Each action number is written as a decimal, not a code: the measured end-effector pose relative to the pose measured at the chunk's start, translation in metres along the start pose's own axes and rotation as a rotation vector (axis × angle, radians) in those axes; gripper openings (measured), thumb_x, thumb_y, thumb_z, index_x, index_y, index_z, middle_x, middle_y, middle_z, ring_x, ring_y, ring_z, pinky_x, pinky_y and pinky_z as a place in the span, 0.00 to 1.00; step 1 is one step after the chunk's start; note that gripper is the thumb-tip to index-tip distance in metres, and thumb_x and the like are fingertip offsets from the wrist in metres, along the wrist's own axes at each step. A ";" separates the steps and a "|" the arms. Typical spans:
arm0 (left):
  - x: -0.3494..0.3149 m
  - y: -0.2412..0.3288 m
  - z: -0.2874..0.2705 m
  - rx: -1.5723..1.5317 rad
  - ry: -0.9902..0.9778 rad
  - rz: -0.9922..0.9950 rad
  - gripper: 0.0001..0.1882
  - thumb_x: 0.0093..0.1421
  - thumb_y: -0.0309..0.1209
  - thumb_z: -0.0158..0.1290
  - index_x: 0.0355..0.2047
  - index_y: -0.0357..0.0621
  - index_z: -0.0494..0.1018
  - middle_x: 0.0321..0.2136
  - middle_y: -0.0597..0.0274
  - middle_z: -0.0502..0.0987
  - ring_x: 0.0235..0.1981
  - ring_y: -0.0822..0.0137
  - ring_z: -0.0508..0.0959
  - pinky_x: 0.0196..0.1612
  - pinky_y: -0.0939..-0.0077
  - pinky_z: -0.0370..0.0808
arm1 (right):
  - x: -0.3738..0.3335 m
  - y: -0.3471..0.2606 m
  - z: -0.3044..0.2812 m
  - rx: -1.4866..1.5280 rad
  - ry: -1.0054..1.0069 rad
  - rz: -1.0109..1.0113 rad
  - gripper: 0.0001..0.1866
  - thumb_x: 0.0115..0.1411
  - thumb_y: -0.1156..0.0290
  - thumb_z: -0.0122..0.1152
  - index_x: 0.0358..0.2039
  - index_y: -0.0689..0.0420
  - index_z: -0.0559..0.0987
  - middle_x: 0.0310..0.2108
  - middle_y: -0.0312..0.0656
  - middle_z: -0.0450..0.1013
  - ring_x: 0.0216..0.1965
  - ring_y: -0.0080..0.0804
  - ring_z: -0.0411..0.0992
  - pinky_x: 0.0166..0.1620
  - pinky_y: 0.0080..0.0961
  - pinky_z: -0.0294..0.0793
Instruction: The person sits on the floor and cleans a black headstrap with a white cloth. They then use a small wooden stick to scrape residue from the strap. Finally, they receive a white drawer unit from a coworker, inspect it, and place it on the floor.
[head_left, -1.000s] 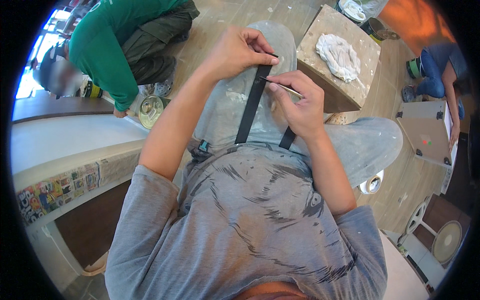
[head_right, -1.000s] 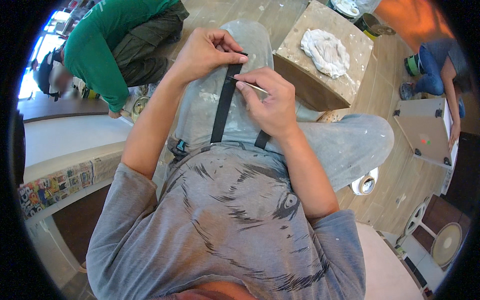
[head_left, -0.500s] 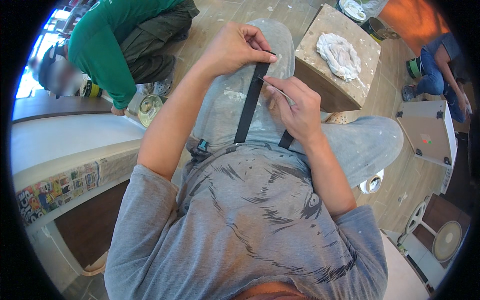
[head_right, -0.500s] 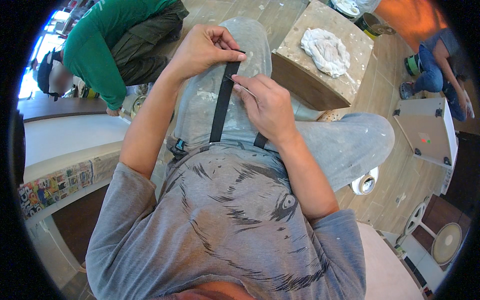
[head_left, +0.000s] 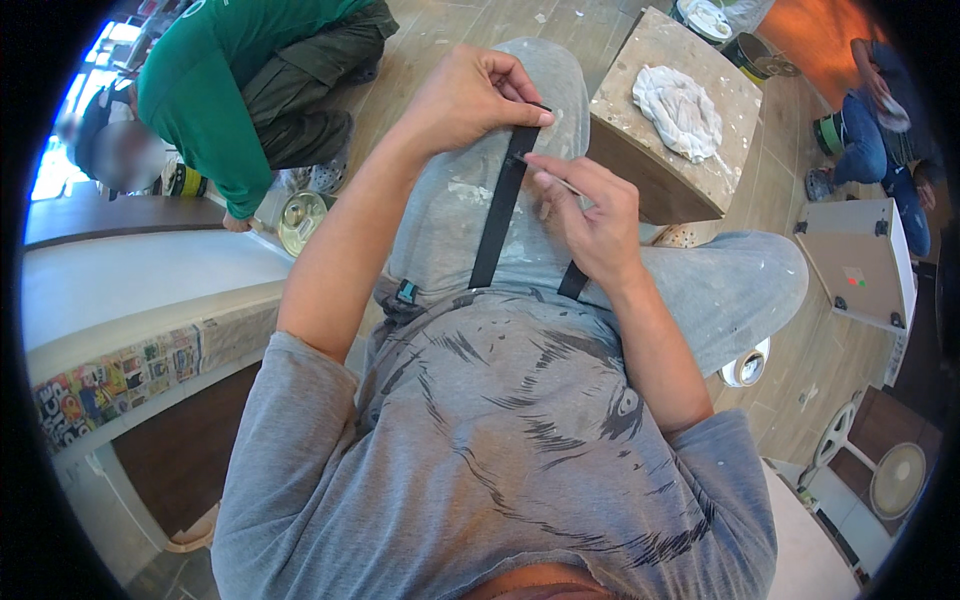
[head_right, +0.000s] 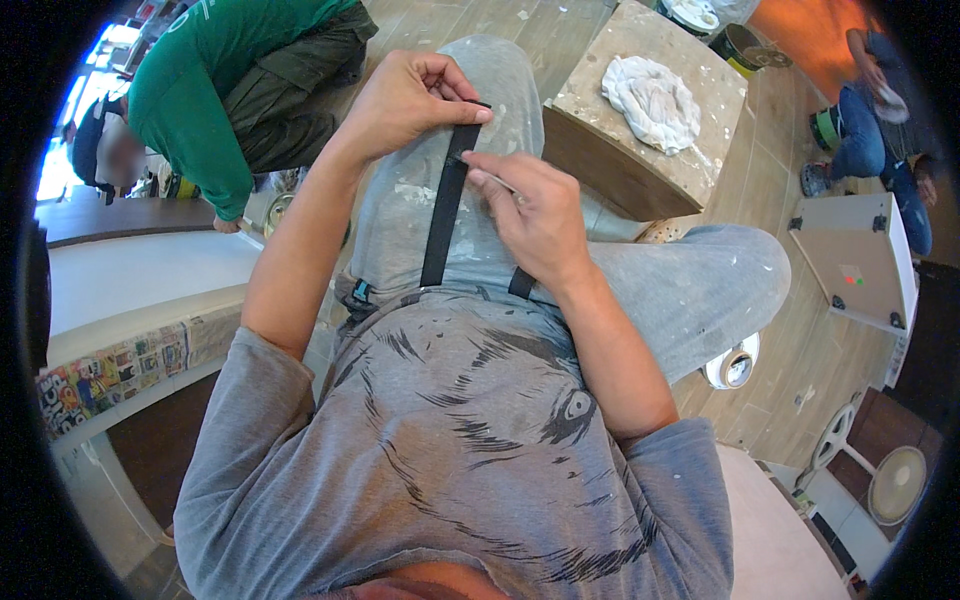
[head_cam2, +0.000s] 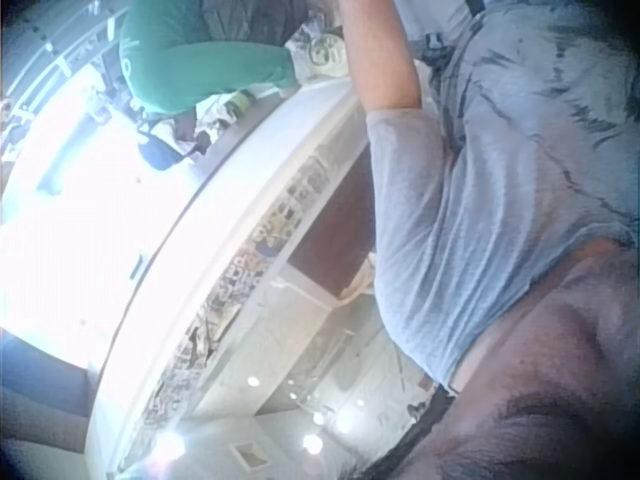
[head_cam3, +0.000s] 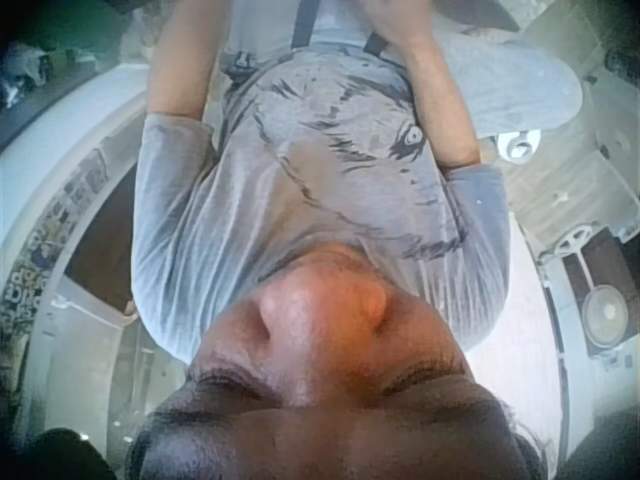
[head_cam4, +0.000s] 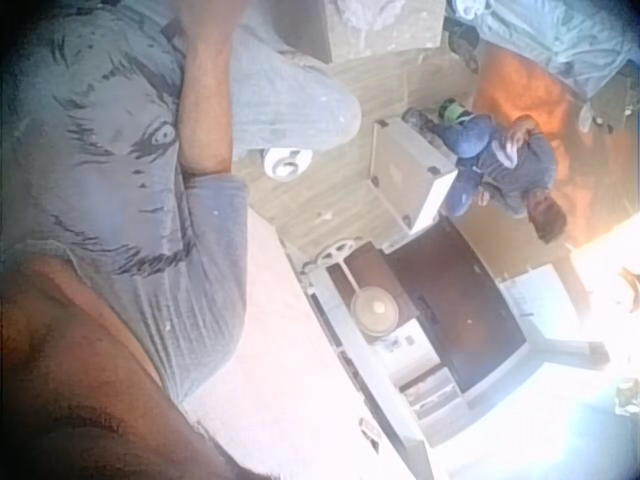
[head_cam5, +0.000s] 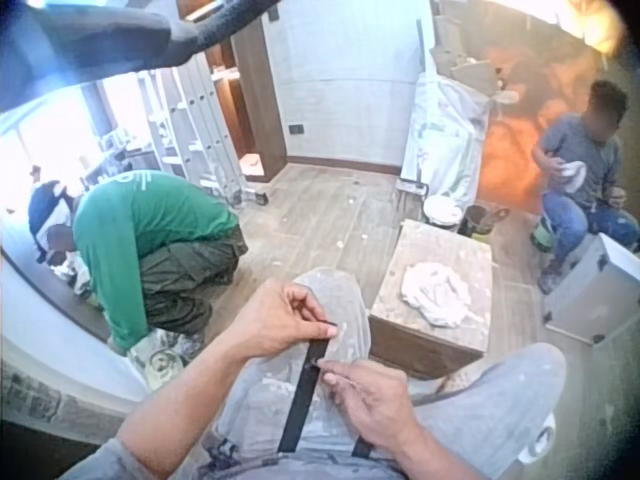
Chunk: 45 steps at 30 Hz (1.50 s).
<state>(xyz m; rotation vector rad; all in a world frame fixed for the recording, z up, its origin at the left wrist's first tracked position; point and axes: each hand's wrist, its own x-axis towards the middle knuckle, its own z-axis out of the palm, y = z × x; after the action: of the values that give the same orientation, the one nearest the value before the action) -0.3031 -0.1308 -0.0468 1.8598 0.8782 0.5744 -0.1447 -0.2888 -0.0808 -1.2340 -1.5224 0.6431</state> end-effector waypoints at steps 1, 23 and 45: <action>0.001 -0.001 0.000 0.006 -0.005 -0.005 0.11 0.52 0.29 0.75 0.30 0.39 0.83 0.25 0.68 0.82 0.27 0.81 0.77 0.31 0.84 0.73 | 0.001 0.000 -0.001 0.010 -0.015 0.002 0.11 0.63 0.76 0.67 0.45 0.59 0.87 0.28 0.48 0.79 0.28 0.38 0.77 0.36 0.30 0.75; 0.000 0.017 0.009 0.290 0.154 0.008 0.17 0.61 0.41 0.68 0.25 0.39 0.82 0.19 0.70 0.76 0.22 0.79 0.71 0.27 0.78 0.67 | -0.004 0.000 -0.022 0.252 -0.095 0.274 0.13 0.67 0.67 0.65 0.47 0.61 0.87 0.33 0.45 0.84 0.33 0.25 0.79 0.38 0.27 0.78; 0.101 0.112 0.129 -0.047 0.093 0.442 0.10 0.72 0.34 0.56 0.40 0.40 0.82 0.25 0.69 0.79 0.26 0.77 0.74 0.27 0.80 0.68 | 0.008 -0.006 -0.193 0.353 0.582 0.153 0.18 0.75 0.59 0.55 0.52 0.60 0.83 0.36 0.35 0.75 0.32 0.19 0.71 0.35 0.19 0.74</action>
<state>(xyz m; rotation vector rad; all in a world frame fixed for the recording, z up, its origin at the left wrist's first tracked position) -0.1125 -0.1555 0.0009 2.0062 0.5027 0.9495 0.0323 -0.3193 -0.0094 -1.1382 -0.8006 0.5566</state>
